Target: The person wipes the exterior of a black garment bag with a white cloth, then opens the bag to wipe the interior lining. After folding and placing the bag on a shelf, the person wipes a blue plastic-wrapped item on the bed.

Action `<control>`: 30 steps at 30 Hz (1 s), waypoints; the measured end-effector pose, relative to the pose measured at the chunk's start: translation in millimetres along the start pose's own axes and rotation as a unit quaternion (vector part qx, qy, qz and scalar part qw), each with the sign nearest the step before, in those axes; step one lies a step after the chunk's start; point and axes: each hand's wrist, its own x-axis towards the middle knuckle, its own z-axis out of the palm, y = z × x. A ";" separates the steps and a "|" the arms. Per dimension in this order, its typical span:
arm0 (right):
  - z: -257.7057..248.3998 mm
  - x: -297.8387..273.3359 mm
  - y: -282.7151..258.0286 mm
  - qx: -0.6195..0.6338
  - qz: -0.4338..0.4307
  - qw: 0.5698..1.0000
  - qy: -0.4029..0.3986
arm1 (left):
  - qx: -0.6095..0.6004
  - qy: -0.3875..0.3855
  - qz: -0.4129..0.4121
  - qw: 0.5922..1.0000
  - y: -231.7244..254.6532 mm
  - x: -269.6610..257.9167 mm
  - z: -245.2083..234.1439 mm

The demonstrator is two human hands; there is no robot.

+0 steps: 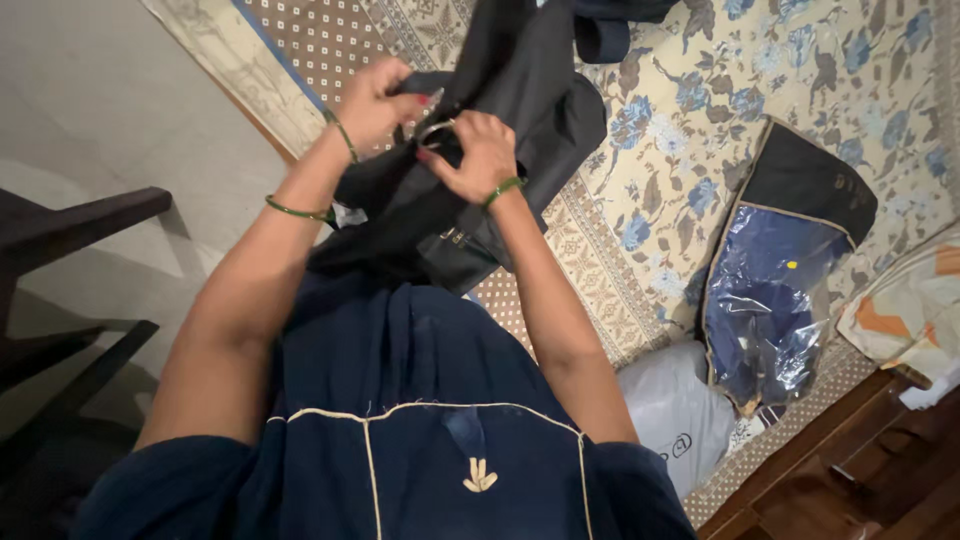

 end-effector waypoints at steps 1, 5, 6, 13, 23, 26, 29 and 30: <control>-3.9 -3.3 0.0 0.013 0.025 1.000 -0.010 | 0.007 -0.006 -0.018 1.000 3.7 -0.9 6.4; -11.2 -14.9 -1.8 0.020 0.033 0.998 0.054 | -0.013 -0.020 -0.029 0.999 18.5 1.5 34.9; -12.6 -20.1 -2.1 0.026 0.041 0.997 0.062 | -0.027 -0.029 -0.016 0.999 20.7 0.0 41.2; -19.1 -64.5 -8.0 0.036 0.043 0.982 0.181 | -0.121 -0.043 -0.002 0.992 17.3 -7.4 60.9; -12.7 -75.7 -14.2 0.007 0.098 0.946 0.308 | -0.169 -0.109 -0.033 0.979 37.8 -42.7 114.9; -14.0 -84.7 1.9 0.041 0.129 0.939 0.317 | -0.183 -0.144 -0.041 0.972 51.4 -55.5 129.3; -15.8 -95.6 25.0 0.064 0.135 0.943 0.297 | -0.187 -0.133 -0.032 0.973 63.7 -60.6 138.9; -15.5 -103.8 33.4 0.078 0.126 0.943 0.299 | -0.209 -0.119 -0.033 0.970 65.3 -59.0 138.5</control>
